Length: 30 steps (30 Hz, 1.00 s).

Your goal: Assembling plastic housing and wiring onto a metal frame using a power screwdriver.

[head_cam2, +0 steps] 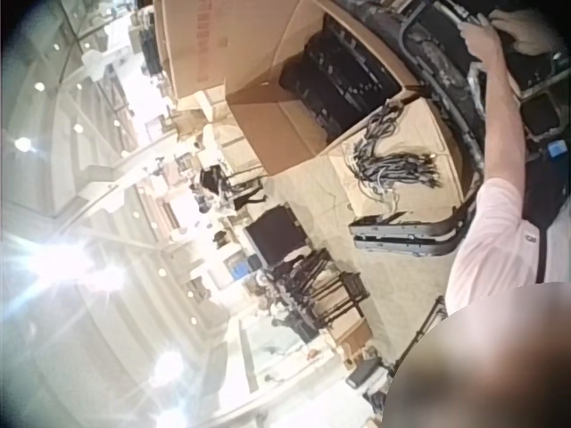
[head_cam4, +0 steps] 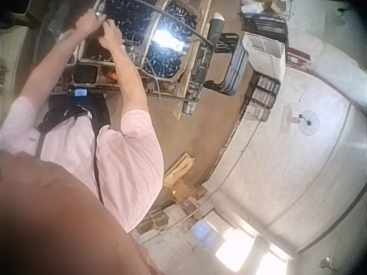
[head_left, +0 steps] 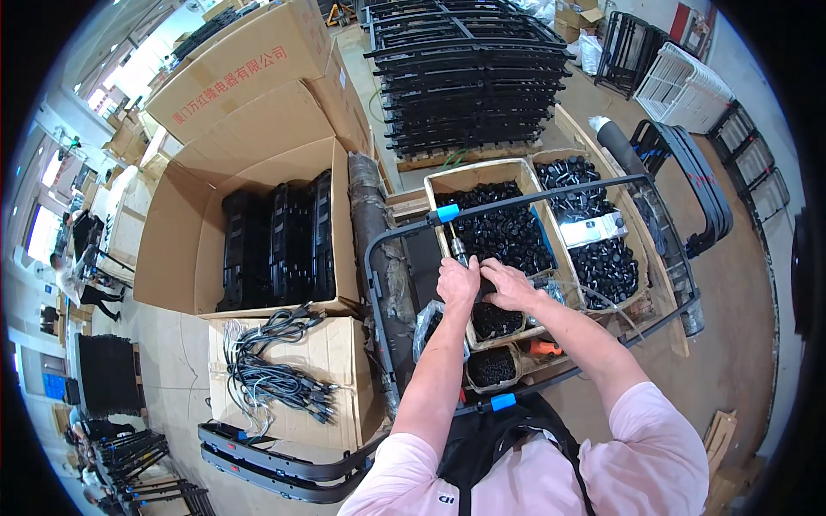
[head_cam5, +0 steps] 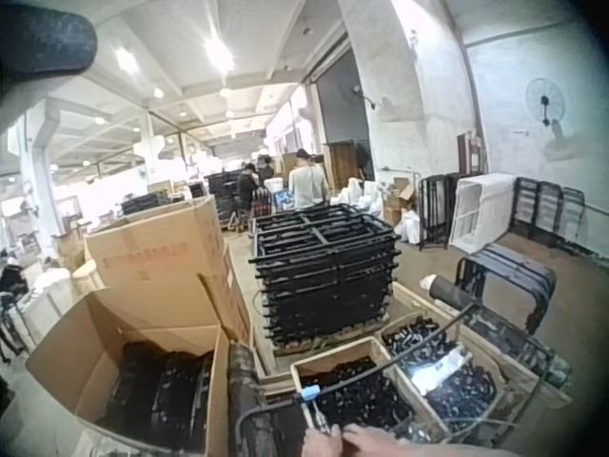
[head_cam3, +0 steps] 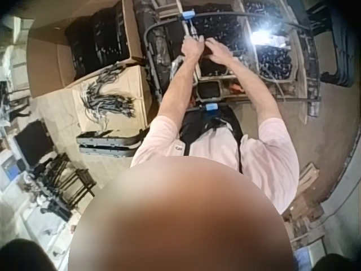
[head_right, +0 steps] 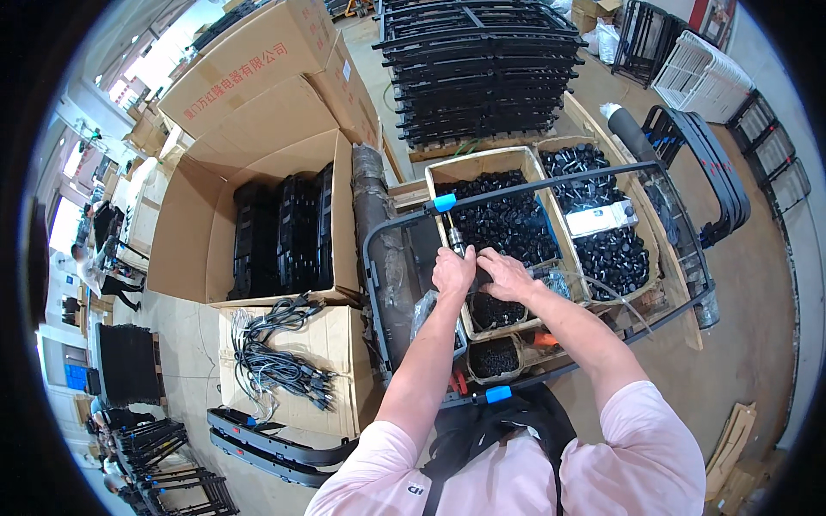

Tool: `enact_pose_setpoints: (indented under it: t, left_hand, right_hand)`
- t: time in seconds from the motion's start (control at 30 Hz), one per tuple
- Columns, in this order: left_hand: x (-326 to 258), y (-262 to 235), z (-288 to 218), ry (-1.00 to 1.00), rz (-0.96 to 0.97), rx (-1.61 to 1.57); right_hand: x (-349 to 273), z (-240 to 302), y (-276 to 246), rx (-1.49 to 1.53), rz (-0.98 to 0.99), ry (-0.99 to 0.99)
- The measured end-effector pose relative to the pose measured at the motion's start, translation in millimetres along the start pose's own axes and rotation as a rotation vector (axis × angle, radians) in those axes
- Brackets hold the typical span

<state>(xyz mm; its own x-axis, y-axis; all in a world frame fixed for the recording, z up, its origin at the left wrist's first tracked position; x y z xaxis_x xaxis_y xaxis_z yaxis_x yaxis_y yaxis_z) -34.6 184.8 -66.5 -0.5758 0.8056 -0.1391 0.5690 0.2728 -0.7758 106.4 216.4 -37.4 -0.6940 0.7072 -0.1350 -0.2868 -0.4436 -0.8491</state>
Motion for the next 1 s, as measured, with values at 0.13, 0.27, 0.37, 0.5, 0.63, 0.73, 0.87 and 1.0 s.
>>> enact_pose_setpoints:
  t: [0.13,0.27,0.37,0.5,0.63,0.73,0.87,1.0]
  left_hand:
    - [-7,0,-5,0.016,-0.017,-0.009]
    - [-32,-3,-3,0.040,-0.006,-0.044]
    - [-74,-11,-6,0.055,-0.003,-0.116]
    - [-154,-29,-22,0.080,-0.016,-0.383]
    - [-257,-42,-41,0.107,0.104,-0.674]
    - [-339,-48,-35,0.213,0.027,-0.670]
    - [-432,-20,20,0.191,-0.024,-0.749]
    - [-477,19,96,-0.006,-0.022,-0.761]
  right_hand:
    - [-8,0,-5,-0.013,-0.031,-0.050]
    - [-40,8,-8,-0.044,-0.066,-0.013]
    - [-87,21,-18,-0.101,-0.096,0.045]
    - [-178,56,-49,-0.091,-0.222,0.009]
    - [-279,82,-60,-0.028,-0.261,-0.027]
    - [-346,93,-43,0.020,-0.270,-0.071]
    - [-416,95,16,0.029,-0.174,-0.089]
    - [-448,86,96,0.090,-0.029,-0.086]
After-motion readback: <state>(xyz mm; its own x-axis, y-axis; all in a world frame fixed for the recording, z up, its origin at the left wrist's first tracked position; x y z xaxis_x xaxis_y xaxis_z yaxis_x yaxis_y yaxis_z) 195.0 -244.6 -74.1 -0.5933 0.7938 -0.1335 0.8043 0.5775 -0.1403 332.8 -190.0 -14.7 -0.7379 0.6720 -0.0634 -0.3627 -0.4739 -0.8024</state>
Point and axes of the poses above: each hand's wrist, its own x-axis towards the middle knuckle, its own y-axis out of the palm, z = x × y, the point moved 8 cm from there along x, towards the middle knuckle, and after that the axes turned 11 degrees about y, right-handed, at the moved point
